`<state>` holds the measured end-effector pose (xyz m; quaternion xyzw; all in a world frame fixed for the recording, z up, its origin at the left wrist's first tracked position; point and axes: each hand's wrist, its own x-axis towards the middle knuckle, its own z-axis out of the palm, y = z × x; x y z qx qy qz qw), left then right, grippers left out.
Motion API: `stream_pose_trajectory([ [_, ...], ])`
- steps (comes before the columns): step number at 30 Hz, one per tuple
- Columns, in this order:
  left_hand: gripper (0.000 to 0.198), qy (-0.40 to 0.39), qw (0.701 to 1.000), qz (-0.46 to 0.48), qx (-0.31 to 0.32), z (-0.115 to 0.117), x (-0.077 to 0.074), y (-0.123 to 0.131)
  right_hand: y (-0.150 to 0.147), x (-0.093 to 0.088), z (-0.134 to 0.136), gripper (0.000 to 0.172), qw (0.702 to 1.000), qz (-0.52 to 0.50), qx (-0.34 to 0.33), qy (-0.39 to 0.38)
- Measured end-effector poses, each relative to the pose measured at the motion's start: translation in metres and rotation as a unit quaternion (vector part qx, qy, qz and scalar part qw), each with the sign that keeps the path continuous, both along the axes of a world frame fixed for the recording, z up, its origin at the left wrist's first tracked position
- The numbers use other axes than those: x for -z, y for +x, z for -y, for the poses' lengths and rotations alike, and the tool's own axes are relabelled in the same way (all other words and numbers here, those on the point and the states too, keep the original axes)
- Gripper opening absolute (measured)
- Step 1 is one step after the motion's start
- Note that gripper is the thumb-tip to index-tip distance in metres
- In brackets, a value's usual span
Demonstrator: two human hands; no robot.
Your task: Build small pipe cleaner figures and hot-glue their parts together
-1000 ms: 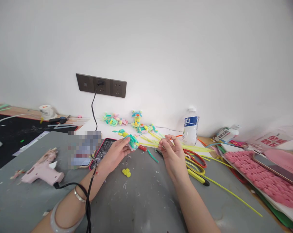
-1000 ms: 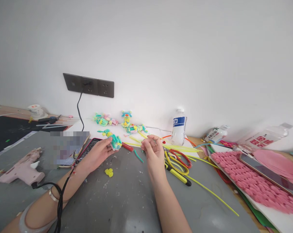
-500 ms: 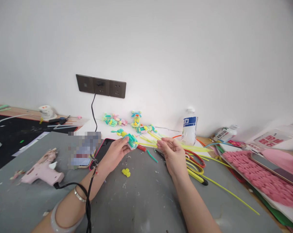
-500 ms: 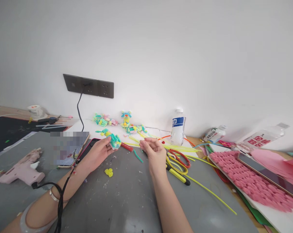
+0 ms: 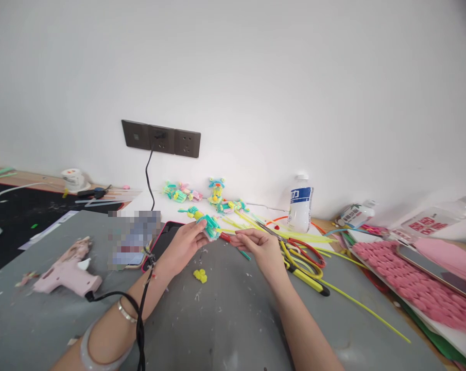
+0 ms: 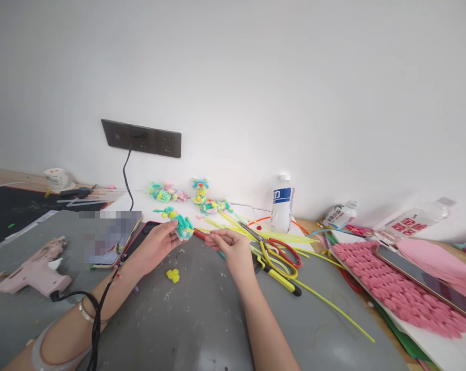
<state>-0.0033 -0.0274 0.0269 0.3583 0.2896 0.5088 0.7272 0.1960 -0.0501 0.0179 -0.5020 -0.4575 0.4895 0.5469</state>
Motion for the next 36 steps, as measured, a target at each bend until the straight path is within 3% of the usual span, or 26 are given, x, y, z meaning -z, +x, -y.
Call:
stream_pose_trajectory([
  [3, 0.027, 0.004, 1.0, 0.004, 0.002, 0.0, 0.002, 0.0, -0.002, 0.002, -0.001, 0.037, 0.999, 0.039, -0.014, 0.027],
  [8, 0.027, 0.0, 1.0, 0.006, 0.001, 0.0, 0.004, -0.002, 0.0, 0.006, -0.002, 0.025, 0.988, 0.11, 0.022, 0.105],
  [12, 0.028, 0.001, 1.0, 0.006, 0.001, 0.001, 0.002, -0.001, 0.003, 0.011, -0.003, 0.023, 0.979, 0.196, -0.019, 0.049],
  [15, 0.028, 0.001, 1.0, 0.007, -0.006, 0.001, 0.0, -0.001, 0.002, 0.015, 0.0, 0.022, 0.961, 0.267, -0.068, 0.013],
  [18, 0.026, 0.006, 1.0, 0.015, -0.01, 0.002, -0.001, -0.001, -0.002, 0.016, 0.003, 0.02, 0.936, 0.331, -0.101, 0.065],
  [20, 0.024, 0.016, 1.0, 0.015, -0.006, 0.002, -0.001, -0.001, -0.004, 0.015, 0.004, 0.028, 0.917, 0.371, -0.108, 0.094],
  [22, 0.025, 0.031, 0.999, 0.011, 0.004, 0.002, 0.001, 0.0, -0.005, 0.015, 0.004, 0.027, 0.904, 0.406, -0.091, 0.093],
  [24, 0.027, 0.044, 0.999, 0.009, 0.003, 0.002, 0.002, 0.001, -0.004, 0.016, 0.002, 0.014, 0.894, 0.435, -0.048, 0.094],
  [27, 0.025, 0.046, 0.998, 0.014, -0.038, 0.001, 0.005, 0.001, 0.001, 0.021, -0.002, 0.03, 0.885, 0.451, 0.001, 0.118],
  [30, 0.021, 0.043, 0.996, 0.022, -0.08, -0.002, 0.007, 0.0, 0.005, 0.027, -0.005, 0.012, 0.886, 0.445, 0.013, 0.127],
  [32, 0.019, 0.04, 0.995, 0.03, -0.088, -0.003, 0.007, -0.001, 0.007, 0.028, -0.005, 0.01, 0.887, 0.445, 0.013, 0.125],
  [36, 0.02, 0.031, 0.997, 0.038, -0.06, -0.003, 0.006, -0.002, 0.003, 0.021, -0.003, 0.033, 0.895, 0.43, -0.007, 0.118],
])
